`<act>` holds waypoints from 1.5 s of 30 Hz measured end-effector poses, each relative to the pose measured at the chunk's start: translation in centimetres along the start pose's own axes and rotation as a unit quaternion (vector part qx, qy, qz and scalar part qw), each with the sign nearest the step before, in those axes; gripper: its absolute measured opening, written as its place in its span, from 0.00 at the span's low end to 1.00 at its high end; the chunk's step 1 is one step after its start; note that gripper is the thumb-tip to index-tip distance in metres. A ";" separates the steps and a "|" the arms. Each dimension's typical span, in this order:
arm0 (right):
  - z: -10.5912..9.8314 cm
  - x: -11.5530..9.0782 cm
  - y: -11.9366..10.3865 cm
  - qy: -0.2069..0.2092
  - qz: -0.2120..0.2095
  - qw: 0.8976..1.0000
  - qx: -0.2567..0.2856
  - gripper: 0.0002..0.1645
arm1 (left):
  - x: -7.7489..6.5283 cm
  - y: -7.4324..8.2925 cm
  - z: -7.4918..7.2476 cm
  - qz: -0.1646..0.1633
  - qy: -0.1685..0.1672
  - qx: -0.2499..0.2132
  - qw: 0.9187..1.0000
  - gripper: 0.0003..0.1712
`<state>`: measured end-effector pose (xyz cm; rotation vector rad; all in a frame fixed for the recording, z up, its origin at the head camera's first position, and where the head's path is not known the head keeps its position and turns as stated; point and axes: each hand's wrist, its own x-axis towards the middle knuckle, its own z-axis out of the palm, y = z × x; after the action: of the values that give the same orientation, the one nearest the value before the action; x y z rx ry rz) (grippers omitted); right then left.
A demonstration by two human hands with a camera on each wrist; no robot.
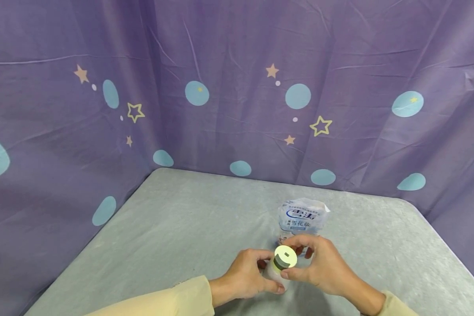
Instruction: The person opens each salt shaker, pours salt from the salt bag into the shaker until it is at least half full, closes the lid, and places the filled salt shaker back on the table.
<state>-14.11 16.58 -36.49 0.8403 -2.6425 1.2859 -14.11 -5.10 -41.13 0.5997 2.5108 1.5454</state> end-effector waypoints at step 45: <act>0.3 -2.5 1.4 0.141 -0.071 0.975 -0.159 0.27 | 0.6 0.5 0.7 0.033 -0.009 0.010 0.999 0.33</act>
<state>-12.68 18.14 -38.44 0.7218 -2.4202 0.8442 -14.27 -4.10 -40.92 0.7031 2.5193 1.5310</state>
